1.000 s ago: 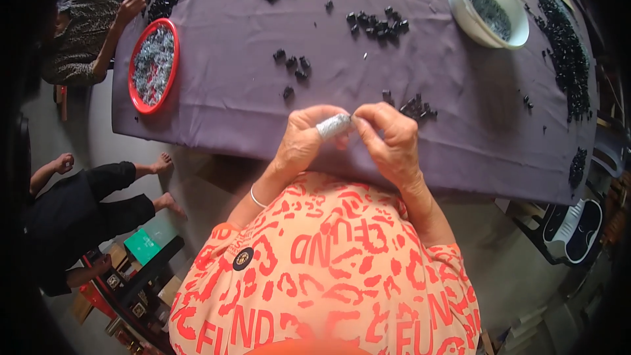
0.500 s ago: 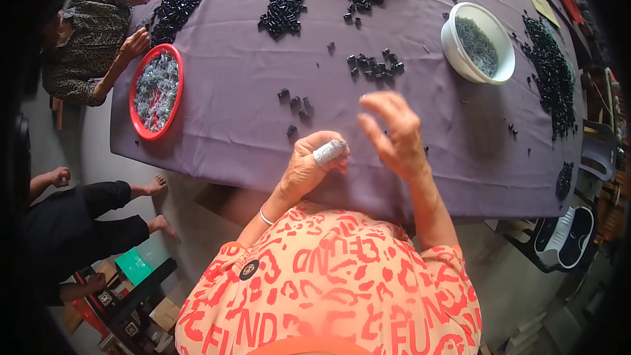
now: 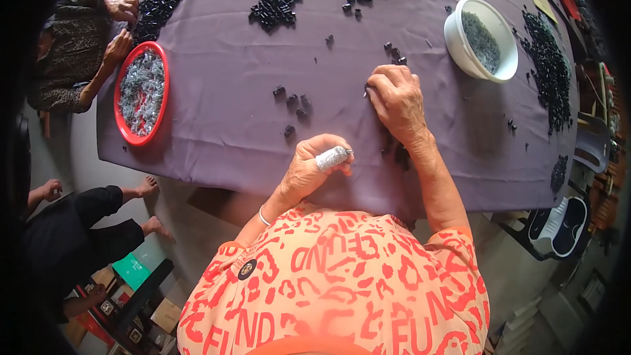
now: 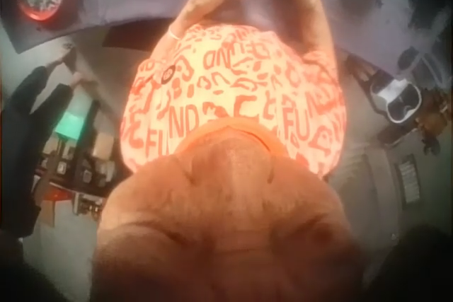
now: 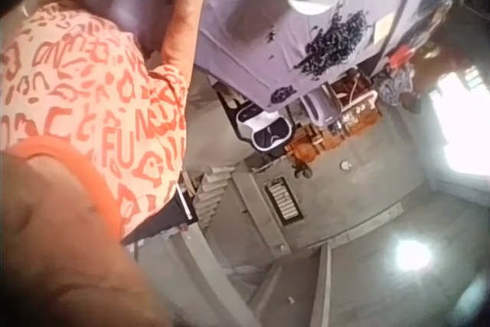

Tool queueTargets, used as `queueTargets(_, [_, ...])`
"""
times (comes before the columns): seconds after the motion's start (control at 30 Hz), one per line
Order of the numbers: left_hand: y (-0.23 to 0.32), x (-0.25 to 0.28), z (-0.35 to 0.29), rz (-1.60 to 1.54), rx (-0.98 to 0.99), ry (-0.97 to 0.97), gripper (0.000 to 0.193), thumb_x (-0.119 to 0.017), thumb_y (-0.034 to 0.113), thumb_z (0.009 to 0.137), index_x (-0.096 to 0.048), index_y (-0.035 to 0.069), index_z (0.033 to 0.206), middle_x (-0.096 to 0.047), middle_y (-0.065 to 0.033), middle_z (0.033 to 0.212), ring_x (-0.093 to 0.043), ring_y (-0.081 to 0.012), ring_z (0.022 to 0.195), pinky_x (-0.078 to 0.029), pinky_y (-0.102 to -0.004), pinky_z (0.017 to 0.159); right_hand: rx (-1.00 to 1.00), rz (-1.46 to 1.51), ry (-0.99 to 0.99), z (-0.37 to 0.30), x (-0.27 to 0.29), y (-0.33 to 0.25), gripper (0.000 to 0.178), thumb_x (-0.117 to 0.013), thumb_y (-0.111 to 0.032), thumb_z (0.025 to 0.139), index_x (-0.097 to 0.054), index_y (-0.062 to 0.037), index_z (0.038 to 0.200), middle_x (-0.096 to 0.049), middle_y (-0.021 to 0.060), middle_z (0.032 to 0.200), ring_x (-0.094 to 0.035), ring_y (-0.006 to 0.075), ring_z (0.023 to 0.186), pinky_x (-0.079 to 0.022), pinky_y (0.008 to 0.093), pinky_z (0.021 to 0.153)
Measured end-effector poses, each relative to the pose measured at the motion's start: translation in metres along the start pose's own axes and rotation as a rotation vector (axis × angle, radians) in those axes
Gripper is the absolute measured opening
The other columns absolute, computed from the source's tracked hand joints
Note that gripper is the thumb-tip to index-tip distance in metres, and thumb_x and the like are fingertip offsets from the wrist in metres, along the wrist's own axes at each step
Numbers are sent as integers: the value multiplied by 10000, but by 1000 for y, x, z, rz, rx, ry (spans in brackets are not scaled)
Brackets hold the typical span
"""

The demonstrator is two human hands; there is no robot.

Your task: The person repeatedly assembles components by inserting small metal springs into black plastic pieces by hand and setting the assembled parts on the table.

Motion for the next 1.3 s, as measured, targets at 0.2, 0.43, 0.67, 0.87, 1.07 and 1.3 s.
queueTargets(0.2, [-1, 2, 2, -33, -28, -25, 139, -641, 107, 892, -629, -3, 977, -658, -70, 875, -634, -135, 743, -533, -269, 682, -68, -19, -33, -11, 6, -4, 157, -682, -60, 750, -621, -77, 894, -600, 37, 1000, -553, 236, 979, -412, 361, 826])
queueTargets(0.43, [-2, 1, 2, -14, -32, -14, 145, -646, 110, 889, -627, -5, 977, -658, -73, 871, -631, -136, 736, -531, -268, 678, -63, -196, -135, 0, 9, -10, 186, -691, -66, 729, -623, -74, 902, -600, 36, 1000, -559, 229, 973, -417, 362, 822])
queueTargets(0.67, [-8, 7, 2, 10, -75, -27, 185, -655, 128, 882, -638, 8, 1022, -669, -79, 894, -639, -147, 788, -539, -300, 695, -246, 397, 102, -22, 29, -21, 159, -612, 41, 791, -613, -14, 941, -647, 62, 850, -628, 129, 713, -517, 293, 670])
queueTargets(0.87, [-2, 2, 1, 35, -74, 49, 177, -652, 132, 886, -639, 12, 1015, -672, -68, 891, -637, -141, 768, -531, -295, 678, -505, 1202, 162, -54, 24, -36, 159, -545, 24, 894, -603, 24, 1042, -665, 108, 896, -648, 159, 805, -570, 314, 739])
queueTargets(1.07, [7, -20, -9, 82, -131, 18, 146, -626, 107, 901, -621, -13, 984, -662, -89, 857, -636, -141, 726, -542, -283, 648, -535, 1384, 153, -68, 30, -53, 199, -550, 28, 898, -581, 45, 1094, -665, 132, 945, -662, 188, 846, -576, 338, 758])
queueTargets(1.3, [9, -34, -19, 113, -148, 49, 150, -628, 102, 898, -621, -16, 990, -662, -88, 860, -635, -133, 717, -543, -273, 642, -466, 1425, 226, -80, 36, -59, 182, -569, 24, 896, -589, 33, 1077, -663, 126, 944, -646, 174, 855, -556, 304, 753])
Point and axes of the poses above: each hand's wrist, its own z-axis towards the middle knuckle, its own x-axis out of the back of the hand, y = z × x, the point moved 1 cm from there along z, towards the middle knuckle
